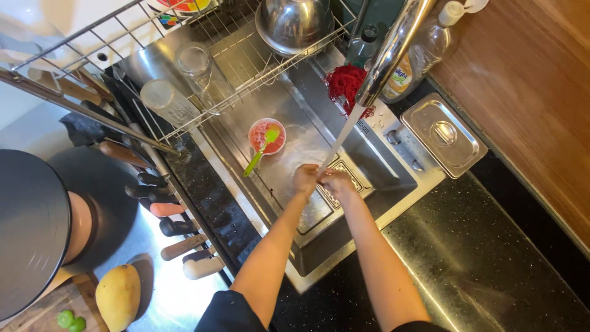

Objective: Decorate cupcakes with mango slices and glaze, wash hands, and organize ingredients.

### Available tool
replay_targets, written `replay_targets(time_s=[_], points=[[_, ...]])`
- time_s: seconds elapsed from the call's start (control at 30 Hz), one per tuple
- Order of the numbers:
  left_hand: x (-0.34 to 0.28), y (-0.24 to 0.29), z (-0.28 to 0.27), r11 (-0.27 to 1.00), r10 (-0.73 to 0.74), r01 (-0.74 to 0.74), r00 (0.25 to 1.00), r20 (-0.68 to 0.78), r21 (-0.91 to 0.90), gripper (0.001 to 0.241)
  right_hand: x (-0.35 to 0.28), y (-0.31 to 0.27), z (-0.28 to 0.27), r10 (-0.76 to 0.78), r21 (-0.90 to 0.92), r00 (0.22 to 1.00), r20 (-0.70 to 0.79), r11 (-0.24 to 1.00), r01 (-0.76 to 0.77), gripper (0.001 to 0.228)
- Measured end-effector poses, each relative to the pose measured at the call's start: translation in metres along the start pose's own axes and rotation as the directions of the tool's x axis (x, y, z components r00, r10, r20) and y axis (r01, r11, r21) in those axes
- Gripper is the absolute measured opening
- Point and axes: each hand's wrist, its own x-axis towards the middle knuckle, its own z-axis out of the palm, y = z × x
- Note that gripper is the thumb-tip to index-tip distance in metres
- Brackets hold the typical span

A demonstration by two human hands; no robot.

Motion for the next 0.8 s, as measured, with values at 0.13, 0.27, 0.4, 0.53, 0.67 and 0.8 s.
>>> replay_targets(time_s=[0.13, 0.27, 0.4, 0.53, 0.67, 0.8], points=[[0.012, 0.020, -0.026, 0.975, -0.217, 0.223, 0.964, 0.155, -0.020, 0.012, -0.129, -0.141, 0.093, -0.200, -0.477, 0.945, -0.259, 0.877, 0.055, 0.011], [0.025, 0.054, -0.037, 0.956, -0.287, 0.294, 0.913, 0.289, 0.019, 0.012, -0.135, -0.152, 0.085, -0.290, -0.671, 0.941, -0.173, 0.735, 0.103, 0.009], [0.052, 0.056, -0.026, 0.923, 0.007, -0.184, 0.887, 0.462, 0.339, 0.005, -0.096, -0.126, 0.046, -0.452, -0.408, 0.892, -0.004, 0.815, 0.411, 0.009], [0.126, 0.099, -0.015, 0.865, -0.115, 0.333, 0.859, 0.499, -0.374, 0.010, -0.184, -0.190, 0.074, -0.460, -0.818, 0.877, -0.140, 0.552, 0.159, 0.017], [0.168, 0.225, -0.014, 0.839, -0.129, 0.444, 0.725, 0.677, -0.316, 0.025, -0.219, -0.216, 0.043, -0.455, -0.891, 0.889, -0.042, 0.421, 0.173, 0.037], [0.182, 0.275, -0.004, 0.491, -0.289, 0.791, 0.543, 0.788, -0.365, 0.058, -0.226, -0.216, 0.024, -0.466, -0.562, 0.815, -0.344, 0.798, 0.219, 0.038]])
